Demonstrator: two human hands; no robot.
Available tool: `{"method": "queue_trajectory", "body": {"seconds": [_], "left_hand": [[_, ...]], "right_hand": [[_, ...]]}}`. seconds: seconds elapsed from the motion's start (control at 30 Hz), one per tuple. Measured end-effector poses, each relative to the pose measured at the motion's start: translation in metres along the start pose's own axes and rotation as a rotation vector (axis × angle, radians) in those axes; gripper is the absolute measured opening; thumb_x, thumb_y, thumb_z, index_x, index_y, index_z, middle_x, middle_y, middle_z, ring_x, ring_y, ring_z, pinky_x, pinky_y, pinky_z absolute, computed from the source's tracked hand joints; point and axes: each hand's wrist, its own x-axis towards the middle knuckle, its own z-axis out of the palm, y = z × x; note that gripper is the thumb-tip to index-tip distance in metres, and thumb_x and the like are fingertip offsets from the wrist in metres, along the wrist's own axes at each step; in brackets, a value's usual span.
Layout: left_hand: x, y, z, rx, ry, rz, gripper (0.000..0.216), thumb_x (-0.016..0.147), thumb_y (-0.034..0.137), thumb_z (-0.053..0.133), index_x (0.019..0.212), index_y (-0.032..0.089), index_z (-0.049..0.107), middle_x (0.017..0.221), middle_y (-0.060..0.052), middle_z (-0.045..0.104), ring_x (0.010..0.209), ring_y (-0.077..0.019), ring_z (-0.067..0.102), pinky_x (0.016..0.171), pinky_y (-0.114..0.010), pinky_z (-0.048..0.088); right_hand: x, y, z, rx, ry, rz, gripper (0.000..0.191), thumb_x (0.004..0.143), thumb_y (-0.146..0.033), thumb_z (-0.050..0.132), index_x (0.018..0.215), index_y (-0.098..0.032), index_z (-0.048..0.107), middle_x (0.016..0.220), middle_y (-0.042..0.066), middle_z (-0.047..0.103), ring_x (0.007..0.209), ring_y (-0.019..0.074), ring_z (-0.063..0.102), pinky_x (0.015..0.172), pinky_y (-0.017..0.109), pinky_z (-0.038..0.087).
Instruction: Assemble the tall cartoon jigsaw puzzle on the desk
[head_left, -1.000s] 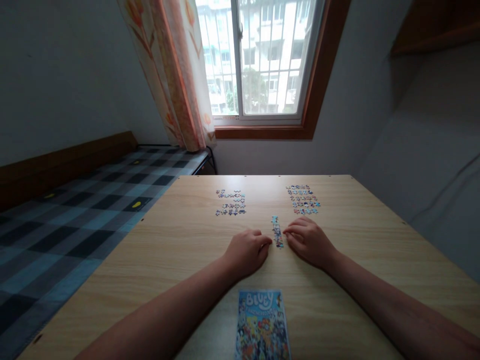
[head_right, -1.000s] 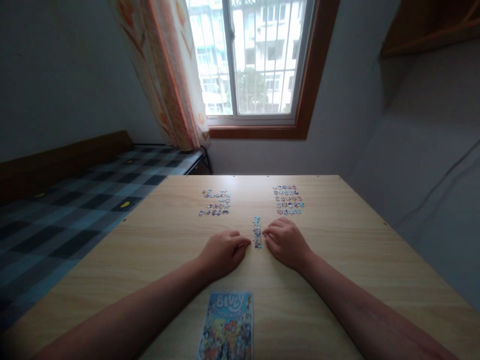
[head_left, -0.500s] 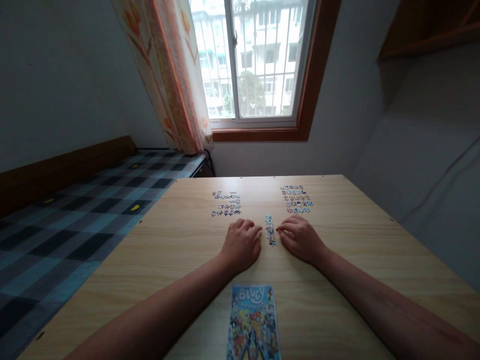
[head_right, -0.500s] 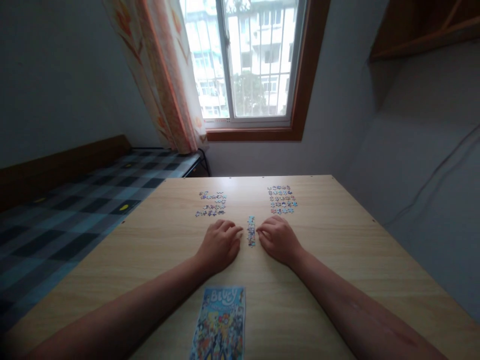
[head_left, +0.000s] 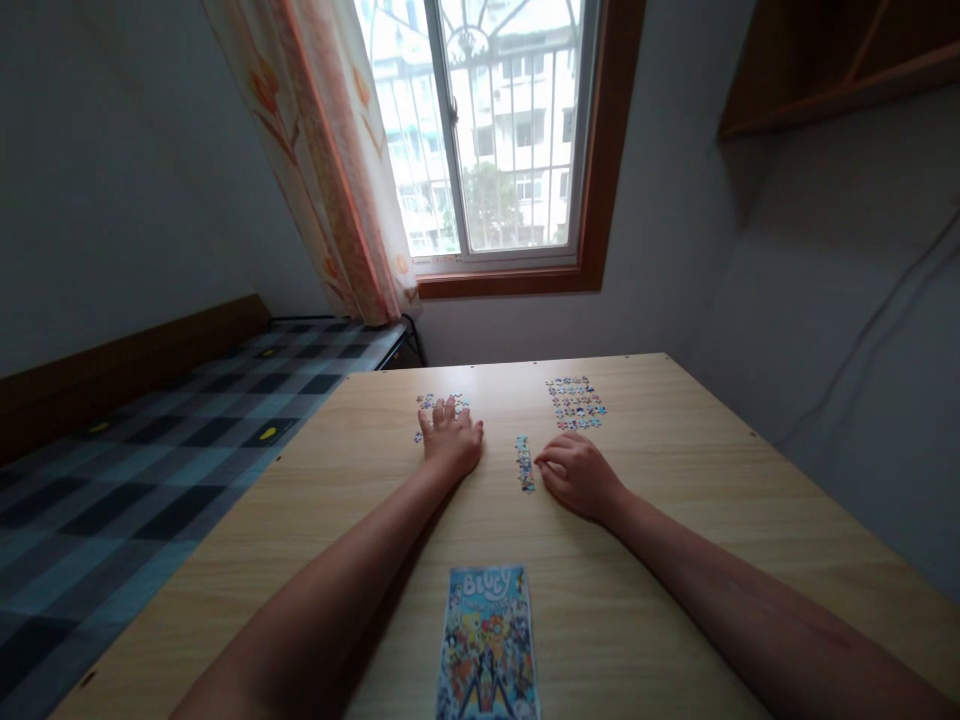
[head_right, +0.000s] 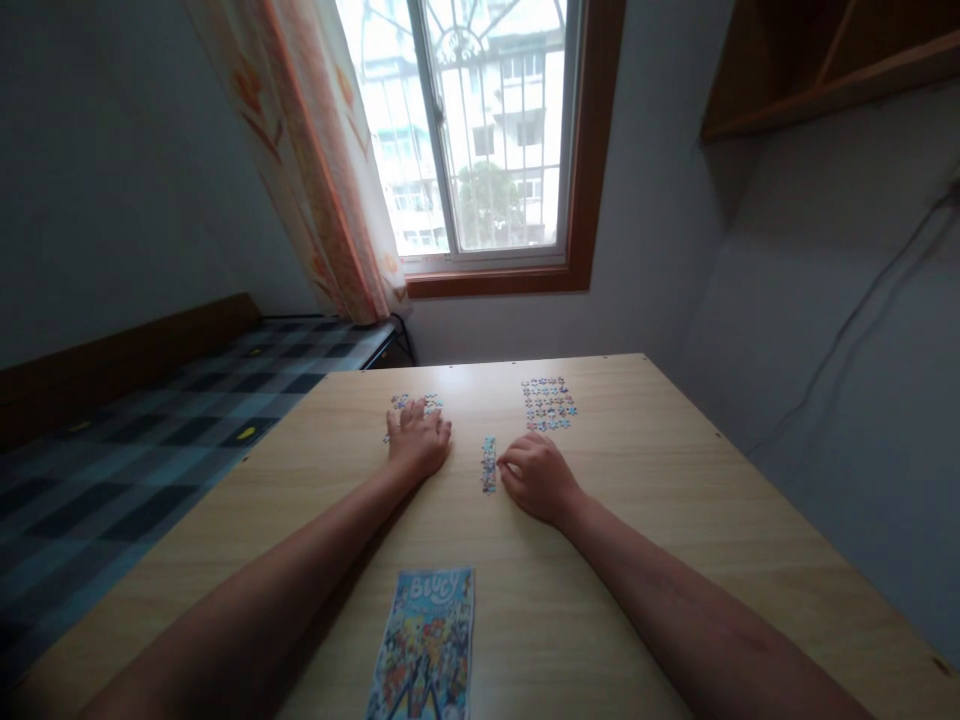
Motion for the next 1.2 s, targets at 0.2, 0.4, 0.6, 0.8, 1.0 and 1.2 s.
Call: {"method": "queue_trajectory", "body": {"seconds": [0.2,0.4,0.6,0.8,1.0,1.2], "left_hand": [[0.003,0.001,0.001,-0.048,0.025,0.090,0.041,0.100,0.040,0.042,0.123,0.024,0.072,0.153,-0.016,0.048,0.145,-0.0372,0.034,0.116,-0.065,0.020],[-0.017,0.002,-0.019,-0.141,0.171,0.408,0.031,0.098,0.035,0.050,0.100,0.023,0.079,0.138,-0.013,0.061,0.131,-0.0341,0.047,0.114,-0.057,0.030],[-0.054,-0.006,-0.046,-0.326,0.049,0.638,0.023,0.097,0.029,0.055,0.090,0.023,0.075,0.099,-0.006,0.074,0.097,-0.0243,0.059,0.093,-0.044,0.046],[-0.065,-0.007,-0.053,-0.513,-0.058,0.569,0.015,0.093,0.020,0.060,0.084,0.021,0.071,0.089,-0.004,0.076,0.087,-0.0214,0.061,0.085,-0.037,0.050],[-0.066,-0.005,-0.049,-0.670,-0.127,0.600,0.015,0.092,0.016,0.060,0.091,0.022,0.073,0.090,-0.003,0.077,0.089,-0.0206,0.063,0.082,-0.035,0.052],[-0.066,-0.008,-0.050,-0.701,-0.116,0.464,0.015,0.089,0.019,0.064,0.097,0.021,0.076,0.097,-0.005,0.077,0.092,-0.0218,0.066,0.086,-0.039,0.053]], "right_hand": [[0.000,0.000,0.000,0.008,-0.013,0.002,0.015,0.087,-0.014,0.064,0.082,-0.022,0.076,0.084,0.005,0.073,0.086,0.0220,0.063,0.088,0.039,0.048],[0.000,0.001,-0.001,0.019,-0.006,0.009,0.015,0.087,-0.013,0.065,0.082,-0.022,0.076,0.083,0.005,0.074,0.085,0.0215,0.063,0.091,0.041,0.047],[-0.001,0.001,0.000,0.037,0.005,-0.003,0.015,0.087,-0.013,0.065,0.085,-0.022,0.076,0.086,0.005,0.073,0.086,0.0218,0.063,0.094,0.043,0.047],[-0.002,-0.001,-0.003,0.036,-0.002,-0.024,0.019,0.088,-0.012,0.064,0.097,-0.023,0.076,0.095,0.006,0.073,0.092,0.0227,0.063,0.094,0.044,0.047],[-0.002,-0.002,-0.004,0.035,-0.034,-0.057,0.017,0.089,-0.013,0.062,0.094,-0.023,0.075,0.093,0.006,0.073,0.091,0.0220,0.062,0.091,0.043,0.048],[-0.002,-0.002,-0.004,0.039,-0.082,-0.072,0.016,0.087,-0.012,0.064,0.091,-0.022,0.075,0.093,0.005,0.074,0.091,0.0224,0.061,0.088,0.042,0.048]]}}
